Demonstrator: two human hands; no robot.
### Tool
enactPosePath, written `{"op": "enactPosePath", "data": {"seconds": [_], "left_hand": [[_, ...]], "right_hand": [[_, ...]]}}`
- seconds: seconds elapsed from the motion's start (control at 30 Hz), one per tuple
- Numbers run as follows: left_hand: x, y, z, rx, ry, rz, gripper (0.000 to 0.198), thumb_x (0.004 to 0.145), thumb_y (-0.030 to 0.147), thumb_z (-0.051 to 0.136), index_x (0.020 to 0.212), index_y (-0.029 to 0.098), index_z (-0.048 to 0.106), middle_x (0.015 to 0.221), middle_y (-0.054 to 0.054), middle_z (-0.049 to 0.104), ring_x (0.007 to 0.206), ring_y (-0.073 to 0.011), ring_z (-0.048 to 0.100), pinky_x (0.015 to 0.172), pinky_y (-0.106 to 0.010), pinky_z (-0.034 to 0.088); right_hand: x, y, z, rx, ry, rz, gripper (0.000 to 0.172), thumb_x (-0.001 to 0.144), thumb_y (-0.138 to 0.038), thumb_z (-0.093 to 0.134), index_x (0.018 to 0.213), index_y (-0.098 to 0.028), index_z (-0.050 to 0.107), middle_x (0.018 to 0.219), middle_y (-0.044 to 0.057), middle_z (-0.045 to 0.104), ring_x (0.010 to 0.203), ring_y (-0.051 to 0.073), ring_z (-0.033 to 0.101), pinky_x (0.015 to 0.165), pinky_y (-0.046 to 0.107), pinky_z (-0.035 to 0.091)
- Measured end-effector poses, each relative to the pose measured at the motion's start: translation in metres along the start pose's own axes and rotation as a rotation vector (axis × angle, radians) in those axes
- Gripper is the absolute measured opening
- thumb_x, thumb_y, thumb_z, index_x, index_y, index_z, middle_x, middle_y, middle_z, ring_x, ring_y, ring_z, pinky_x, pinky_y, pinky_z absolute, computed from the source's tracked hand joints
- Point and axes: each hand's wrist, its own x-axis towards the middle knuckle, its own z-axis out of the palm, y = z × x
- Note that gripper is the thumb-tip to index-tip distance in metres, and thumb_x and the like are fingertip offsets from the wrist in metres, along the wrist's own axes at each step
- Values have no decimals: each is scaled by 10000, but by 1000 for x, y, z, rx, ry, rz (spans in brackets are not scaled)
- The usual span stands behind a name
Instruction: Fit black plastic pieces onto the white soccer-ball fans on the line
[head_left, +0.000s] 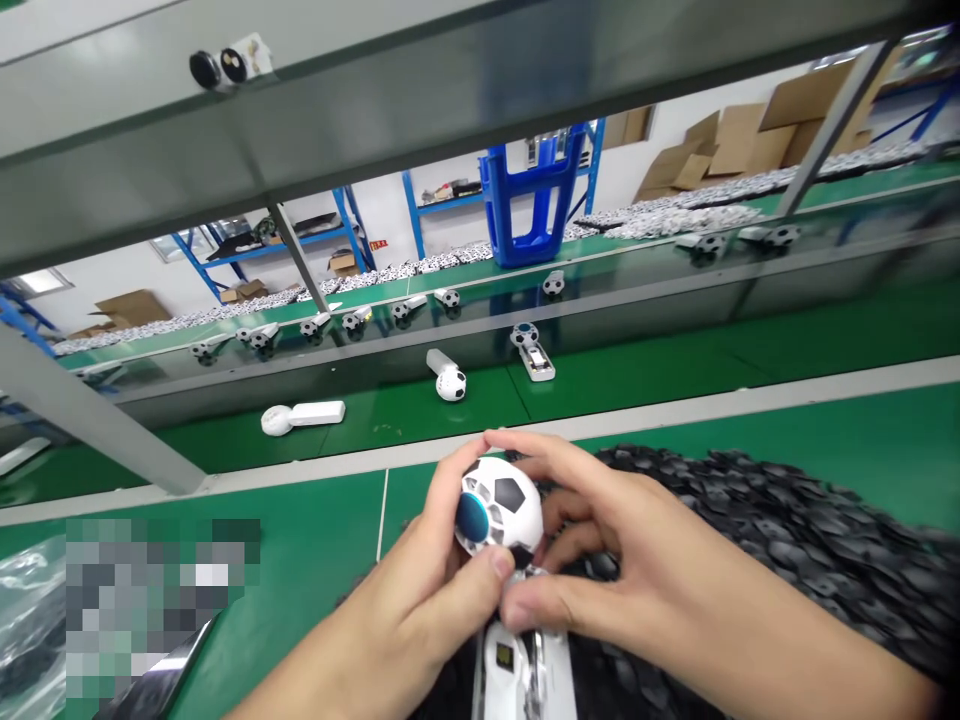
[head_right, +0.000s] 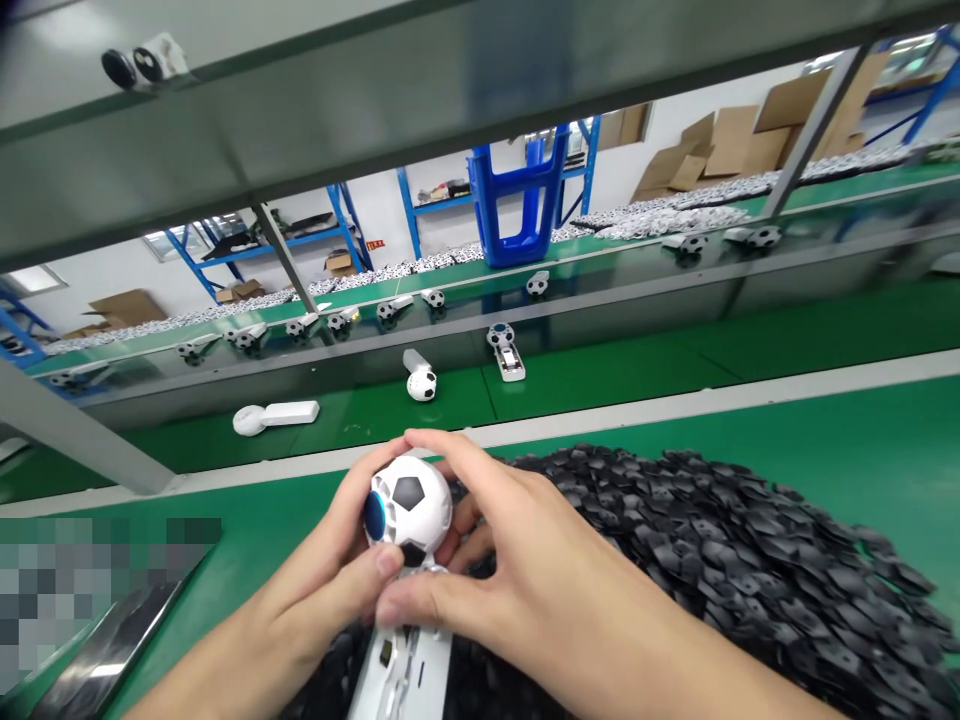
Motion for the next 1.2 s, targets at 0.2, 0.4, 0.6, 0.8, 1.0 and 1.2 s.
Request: {"op": "enactPosePath", "data": {"seconds": [0.2, 0.4, 0.6, 0.8, 1.0, 1.2], "left_hand": [[-3, 10, 0, 34, -38, -88, 733, 1131, 613, 590, 1777, 432, 292, 1693, -85, 577, 1491, -363, 592, 1250, -553, 473], [-1, 3, -8, 13, -37, -121, 729, 1149, 598, 545, 1789, 443, 232, 1307, -66, 714, 907, -210, 612, 830, -347, 508], [1, 1, 4, -207, -112, -55, 901, 1055, 468, 791, 1754, 342, 237, 1449, -103, 682, 1298, -279, 676, 1096, -428, 531], [0, 0, 12, -107, 74, -57, 933, 987, 486, 857, 1737, 317, 329, 1640, -129, 598, 1526, -376, 563, 1288, -578, 423], [-1, -3, 12, -50, 84, 12, 911, 995, 448, 835, 1749, 303, 345, 1546, -141, 662, 1479, -407, 595, 1239, -593, 483], [7, -6, -5, 162, 161, 179, 988, 1028, 552, 789, 1792, 343, 199, 1486, -142, 676, 1288, -335, 730, 1092, -496, 616]], "right_hand": [[5, -3, 3, 134, -75, 63, 599, 896, -343, 957, 1395, -341, 626, 1081, -7, 850, 855, 230, 865, 774, 302, 711], [10, 11, -1, 129, -187, 107, 865, 1006, -361, 856, 1751, -408, 419, 1106, -35, 853, 1003, 222, 847, 888, 310, 664], [8, 8, 1, -180, -81, 40, 759, 1027, -475, 795, 1724, -457, 496, 1181, -28, 845, 987, 243, 777, 931, 367, 610], [4, 16, 14, -216, 11, -32, 692, 1055, -433, 721, 1717, -437, 518, 1265, -6, 845, 1044, 258, 803, 948, 373, 635], [5, 30, 14, -125, -23, -28, 655, 1093, -466, 682, 1722, -453, 502, 1214, 1, 834, 1084, 265, 820, 924, 376, 693], [32, 9, -4, -472, 29, -404, 700, 1092, -282, 720, 1723, -466, 481, 1436, 0, 788, 1139, 216, 811, 943, 306, 688]]}}
